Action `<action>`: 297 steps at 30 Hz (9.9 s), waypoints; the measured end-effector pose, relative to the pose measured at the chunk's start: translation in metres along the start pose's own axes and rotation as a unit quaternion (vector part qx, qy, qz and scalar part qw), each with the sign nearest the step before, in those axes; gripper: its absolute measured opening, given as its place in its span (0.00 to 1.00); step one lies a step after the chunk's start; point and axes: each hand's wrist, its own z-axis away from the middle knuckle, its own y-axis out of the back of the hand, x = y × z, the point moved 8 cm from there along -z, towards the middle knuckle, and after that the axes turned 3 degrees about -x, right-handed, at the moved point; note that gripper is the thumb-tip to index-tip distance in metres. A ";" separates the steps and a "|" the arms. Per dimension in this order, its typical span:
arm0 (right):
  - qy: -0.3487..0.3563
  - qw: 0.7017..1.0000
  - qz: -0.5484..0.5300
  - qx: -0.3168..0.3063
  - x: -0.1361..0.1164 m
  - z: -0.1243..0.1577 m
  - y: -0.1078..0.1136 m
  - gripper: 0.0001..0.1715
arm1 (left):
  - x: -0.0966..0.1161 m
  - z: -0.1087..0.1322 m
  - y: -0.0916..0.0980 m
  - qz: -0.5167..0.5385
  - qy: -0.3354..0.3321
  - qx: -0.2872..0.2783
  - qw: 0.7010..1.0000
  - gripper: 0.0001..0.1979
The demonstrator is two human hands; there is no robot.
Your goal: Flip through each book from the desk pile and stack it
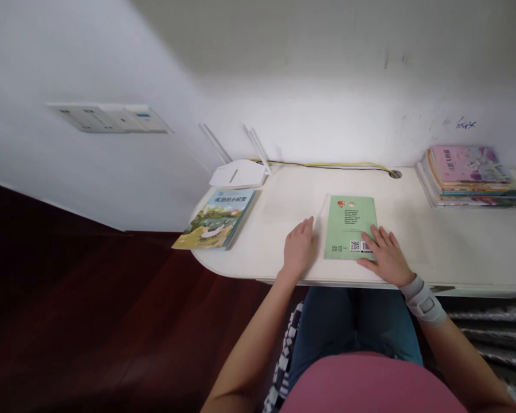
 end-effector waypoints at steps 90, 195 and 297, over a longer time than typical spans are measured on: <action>-0.214 0.844 -0.449 0.201 0.074 0.045 0.022 0.18 | 0.135 0.025 -0.043 -0.118 -0.298 -0.002 0.947 0.30; -0.089 0.996 -0.006 0.024 0.067 0.053 0.018 0.47 | 0.178 0.043 -0.066 -0.059 -0.389 -0.143 0.908 0.28; -0.070 0.995 -0.039 0.063 -0.018 0.030 0.021 0.21 | 0.012 0.015 -0.013 0.077 -0.020 0.030 0.996 0.30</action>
